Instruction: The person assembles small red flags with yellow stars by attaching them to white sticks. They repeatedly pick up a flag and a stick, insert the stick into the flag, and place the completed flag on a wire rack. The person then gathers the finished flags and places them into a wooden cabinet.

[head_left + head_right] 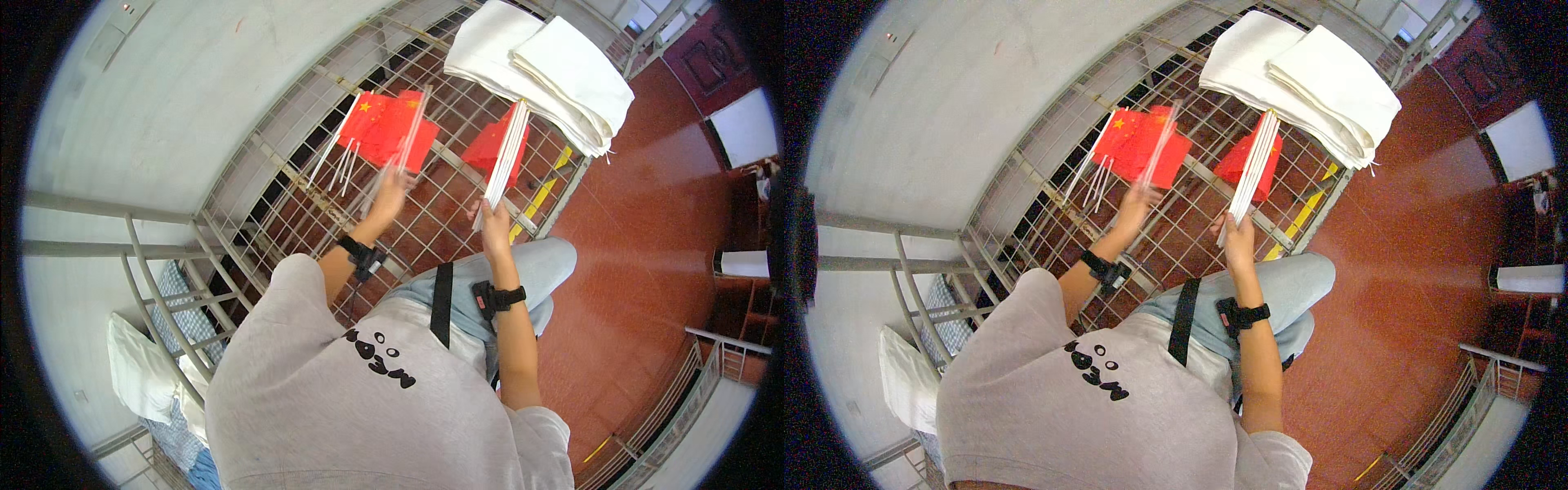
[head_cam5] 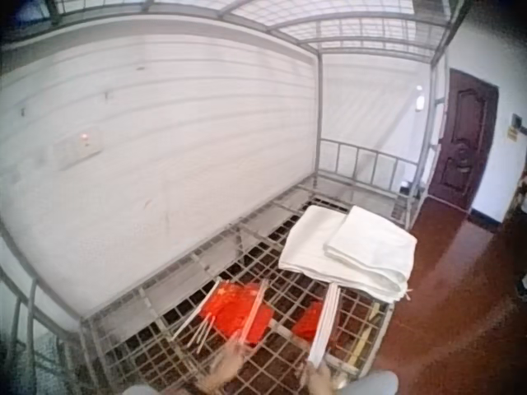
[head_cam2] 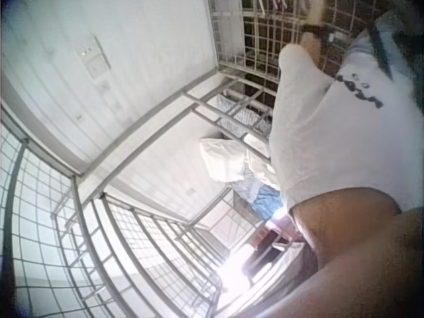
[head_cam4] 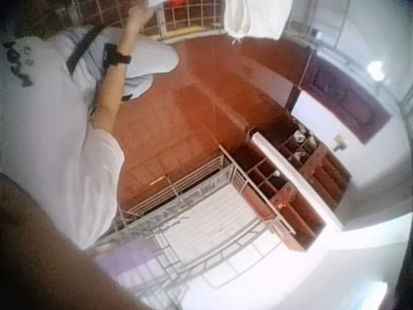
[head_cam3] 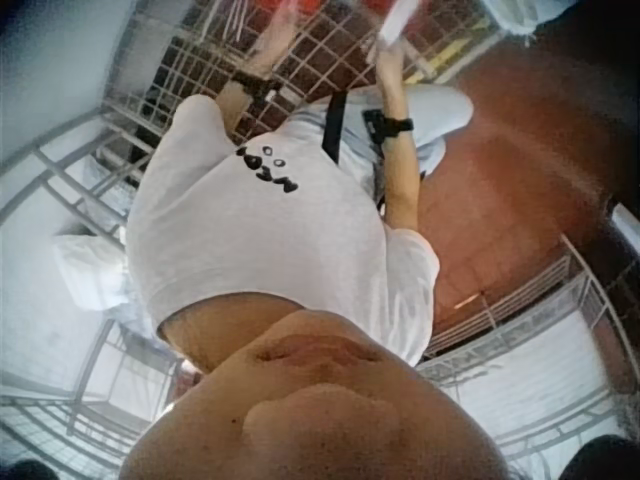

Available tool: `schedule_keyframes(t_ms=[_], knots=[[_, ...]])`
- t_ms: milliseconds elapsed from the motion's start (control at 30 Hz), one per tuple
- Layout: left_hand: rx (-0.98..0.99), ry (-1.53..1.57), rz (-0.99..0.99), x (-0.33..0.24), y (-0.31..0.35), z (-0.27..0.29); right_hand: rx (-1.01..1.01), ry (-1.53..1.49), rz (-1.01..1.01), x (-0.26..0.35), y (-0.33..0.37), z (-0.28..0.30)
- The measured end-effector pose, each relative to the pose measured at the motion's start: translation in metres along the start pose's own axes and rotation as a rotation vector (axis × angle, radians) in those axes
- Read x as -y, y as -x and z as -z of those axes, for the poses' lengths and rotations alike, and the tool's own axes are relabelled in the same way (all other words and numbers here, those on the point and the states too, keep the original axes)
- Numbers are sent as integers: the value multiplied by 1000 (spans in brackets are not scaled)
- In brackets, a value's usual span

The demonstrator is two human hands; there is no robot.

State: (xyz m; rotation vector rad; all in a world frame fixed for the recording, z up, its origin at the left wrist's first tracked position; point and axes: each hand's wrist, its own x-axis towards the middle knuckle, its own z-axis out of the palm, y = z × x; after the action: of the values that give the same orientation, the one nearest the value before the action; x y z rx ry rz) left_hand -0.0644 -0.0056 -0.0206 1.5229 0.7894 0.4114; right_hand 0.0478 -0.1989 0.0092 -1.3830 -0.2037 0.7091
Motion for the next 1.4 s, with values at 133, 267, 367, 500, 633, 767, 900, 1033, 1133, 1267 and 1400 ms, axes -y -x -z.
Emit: schedule_keyframes(t_ms=[133, 267, 367, 500, 633, 767, 900, 1033, 1133, 1267, 1400], knots=[[160, 154, 14, -17, 21, -55, 29, 60, 5, 2, -2, -11], [246, 97, -12, -47, 36, -89, 5, 147, 67, -14, -12, -6], [286, 64, -165, -32, 45, -109, -68, 186, 107, -7, -6, -9], [349, 107, -169, -36, 50, -115, -57, 110, 96, -21, -11, 1], [412, 293, -166, -24, 43, -114, 25, -9, 11, -2, -2, -3], [472, 250, -158, -39, 41, -105, 86, -69, -26, -3, -3, 1], [509, 87, -193, -35, 31, -101, 64, -121, -33, -6, -3, 3], [677, -52, -71, -20, 6, -84, 89, -75, -89, 2, -3, 10], [515, -30, 73, -40, 19, -75, -14, -151, -100, 1, -3, 15], [261, -294, 27, 29, -9, -59, -25, -220, -75, 0, -4, 24], [426, -54, 30, 13, 3, -85, -50, -204, -66, -12, -8, 23]])
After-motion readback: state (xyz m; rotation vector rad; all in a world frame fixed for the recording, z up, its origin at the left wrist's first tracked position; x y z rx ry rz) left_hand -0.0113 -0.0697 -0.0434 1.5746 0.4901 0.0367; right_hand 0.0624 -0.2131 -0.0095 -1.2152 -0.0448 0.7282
